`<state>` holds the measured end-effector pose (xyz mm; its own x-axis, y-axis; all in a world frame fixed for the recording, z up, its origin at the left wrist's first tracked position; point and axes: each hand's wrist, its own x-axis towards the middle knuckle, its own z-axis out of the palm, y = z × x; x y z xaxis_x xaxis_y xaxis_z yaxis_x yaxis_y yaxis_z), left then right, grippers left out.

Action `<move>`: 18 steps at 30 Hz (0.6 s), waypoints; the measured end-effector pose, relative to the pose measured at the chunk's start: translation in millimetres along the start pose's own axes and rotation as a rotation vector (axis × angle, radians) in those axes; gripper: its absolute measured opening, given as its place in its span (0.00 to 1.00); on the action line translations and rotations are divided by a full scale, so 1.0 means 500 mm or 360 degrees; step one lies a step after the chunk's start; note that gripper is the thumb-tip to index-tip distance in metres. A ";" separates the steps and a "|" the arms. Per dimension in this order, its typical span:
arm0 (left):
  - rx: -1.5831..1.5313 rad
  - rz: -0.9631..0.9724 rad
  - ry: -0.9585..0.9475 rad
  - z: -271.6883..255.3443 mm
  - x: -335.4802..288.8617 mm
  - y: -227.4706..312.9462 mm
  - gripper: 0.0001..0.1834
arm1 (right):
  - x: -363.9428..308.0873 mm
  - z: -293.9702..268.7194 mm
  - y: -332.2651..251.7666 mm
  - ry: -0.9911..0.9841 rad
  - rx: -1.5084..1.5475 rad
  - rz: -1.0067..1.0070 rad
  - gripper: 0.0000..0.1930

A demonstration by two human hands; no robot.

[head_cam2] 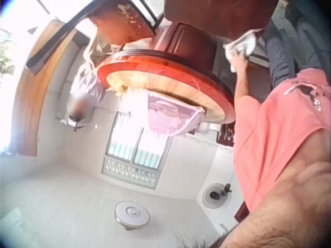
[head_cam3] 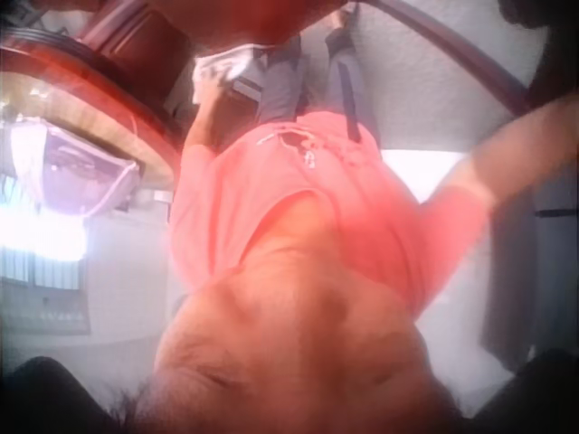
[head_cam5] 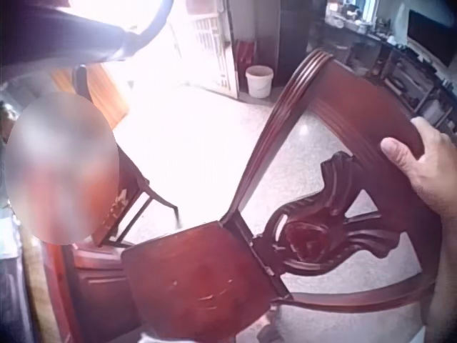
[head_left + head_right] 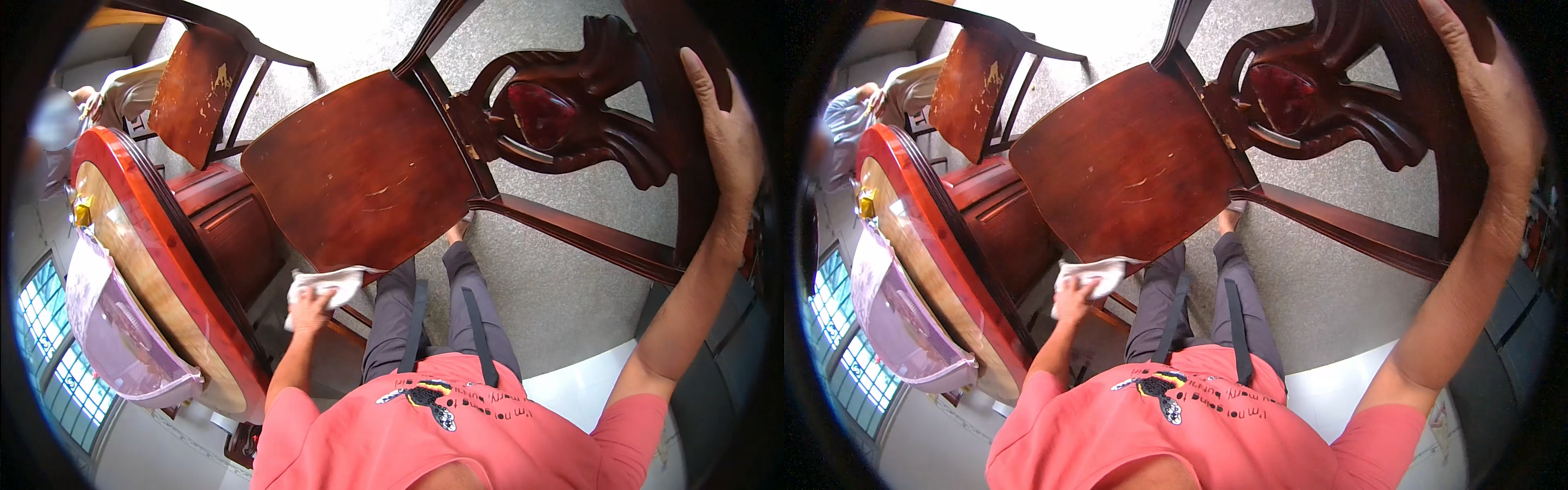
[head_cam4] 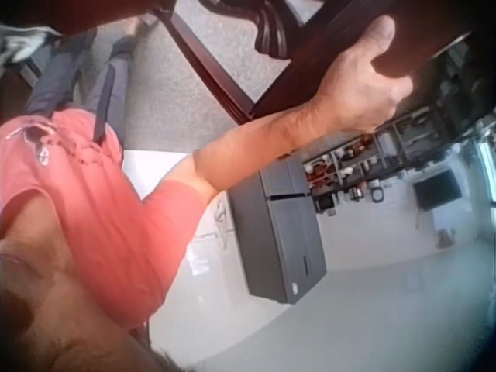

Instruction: The person wipes a round dining table and several wooden chairs using a cloth. They move chairs to access different areas, wipe the table surface around a food cover, and clean the seats and backs of the chairs.

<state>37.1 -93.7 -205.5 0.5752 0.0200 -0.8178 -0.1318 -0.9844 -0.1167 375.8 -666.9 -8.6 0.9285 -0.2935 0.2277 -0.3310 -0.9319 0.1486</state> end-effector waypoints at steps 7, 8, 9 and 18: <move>-0.1949 -0.0501 0.0879 -0.059 0.156 0.002 0.20 | 0.006 0.010 0.012 -0.0124 0.0190 0.0005 0.47; -0.1536 -0.0145 0.1077 -0.075 0.186 0.053 0.19 | 0.004 0.013 0.013 -0.0138 0.0219 -0.0002 0.47; -0.1626 0.0088 0.1178 -0.118 0.212 0.126 0.18 | -0.001 0.003 0.002 -0.0143 0.0223 -0.0019 0.47; -0.0370 0.0935 0.0819 -0.282 0.418 0.555 0.28 | -0.001 0.006 0.002 0.0076 0.0142 -0.0111 0.46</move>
<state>234.6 -387.5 -329.4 0.7706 -0.5384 -0.3410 -0.3894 -0.8213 0.4170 375.6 -668.4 -11.5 0.9389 -0.2189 0.2657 -0.2478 -0.9655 0.0801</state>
